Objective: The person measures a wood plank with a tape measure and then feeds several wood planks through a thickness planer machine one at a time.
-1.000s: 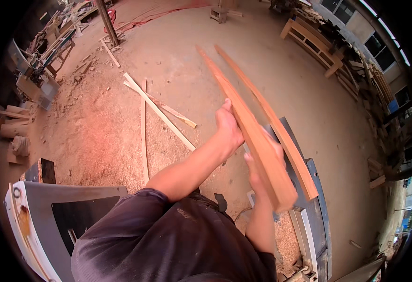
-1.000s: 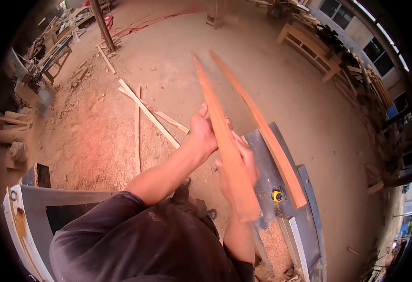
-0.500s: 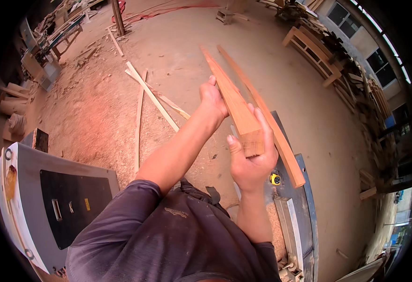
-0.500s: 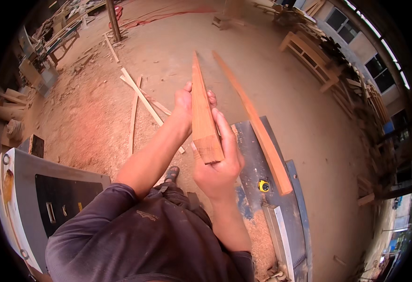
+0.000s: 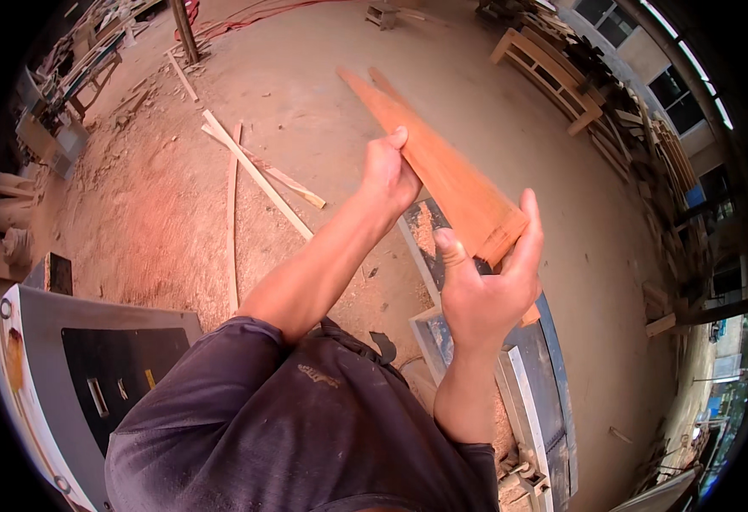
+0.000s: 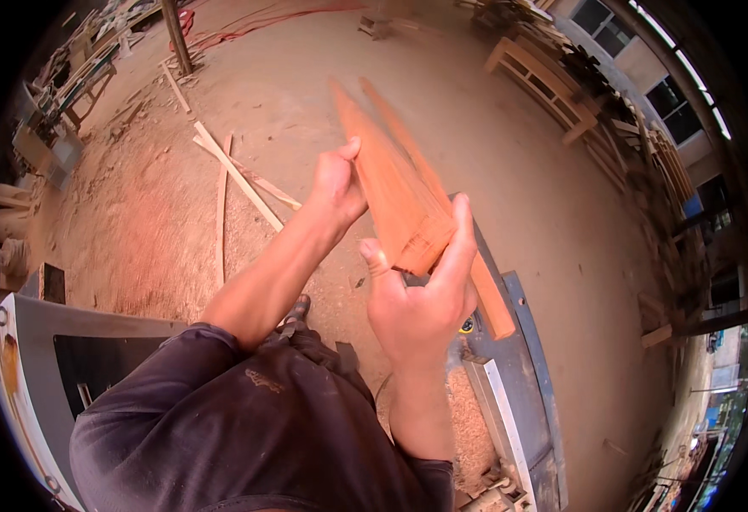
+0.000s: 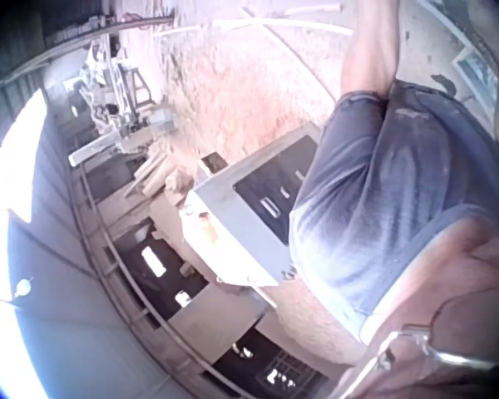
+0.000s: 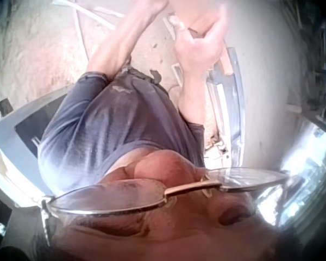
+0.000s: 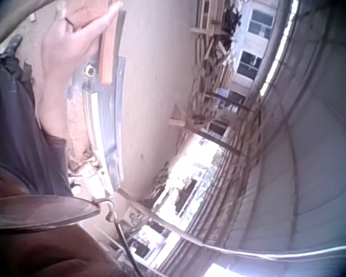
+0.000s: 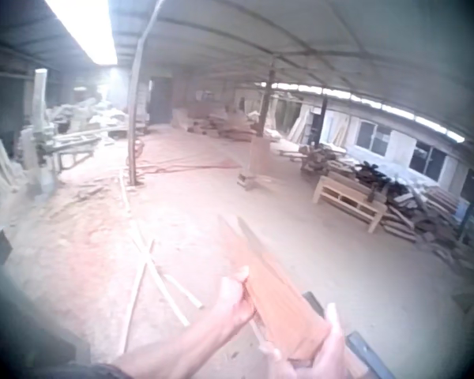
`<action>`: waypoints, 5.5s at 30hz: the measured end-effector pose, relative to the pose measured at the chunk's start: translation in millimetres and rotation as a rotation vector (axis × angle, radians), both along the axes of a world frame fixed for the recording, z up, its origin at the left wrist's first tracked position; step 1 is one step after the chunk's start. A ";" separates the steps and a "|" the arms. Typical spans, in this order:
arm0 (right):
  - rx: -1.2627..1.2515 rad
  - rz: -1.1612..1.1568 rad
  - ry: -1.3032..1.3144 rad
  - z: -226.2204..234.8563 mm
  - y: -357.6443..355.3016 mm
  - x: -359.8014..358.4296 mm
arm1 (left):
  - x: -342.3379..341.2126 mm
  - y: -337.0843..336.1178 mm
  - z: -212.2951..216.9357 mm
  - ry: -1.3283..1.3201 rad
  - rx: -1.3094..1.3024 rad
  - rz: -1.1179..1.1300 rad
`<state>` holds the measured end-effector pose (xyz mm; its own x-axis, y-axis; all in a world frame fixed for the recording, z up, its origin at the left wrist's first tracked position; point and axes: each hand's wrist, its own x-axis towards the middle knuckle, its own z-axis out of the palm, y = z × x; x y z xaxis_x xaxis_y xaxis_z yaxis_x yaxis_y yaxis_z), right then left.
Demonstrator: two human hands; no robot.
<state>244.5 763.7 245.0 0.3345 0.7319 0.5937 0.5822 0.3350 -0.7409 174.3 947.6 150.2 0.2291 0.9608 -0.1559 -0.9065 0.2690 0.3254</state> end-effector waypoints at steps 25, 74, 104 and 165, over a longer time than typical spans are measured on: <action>-0.006 -0.004 -0.105 -35.5 -17.7 40.9 | 2.4 -19.4 -15.8 0.464 0.002 -0.009; -1.082 0.748 -0.984 -319.0 324.4 -92.6 | -398.6 -101.8 -344.0 1.247 -0.960 0.062; -1.874 0.865 -0.631 -802.4 634.8 -693.0 | -545.8 99.1 -502.8 1.203 -1.392 0.003; -1.562 1.378 1.594 -337.9 565.4 -940.4 | -682.7 -41.1 -84.0 0.831 0.040 2.073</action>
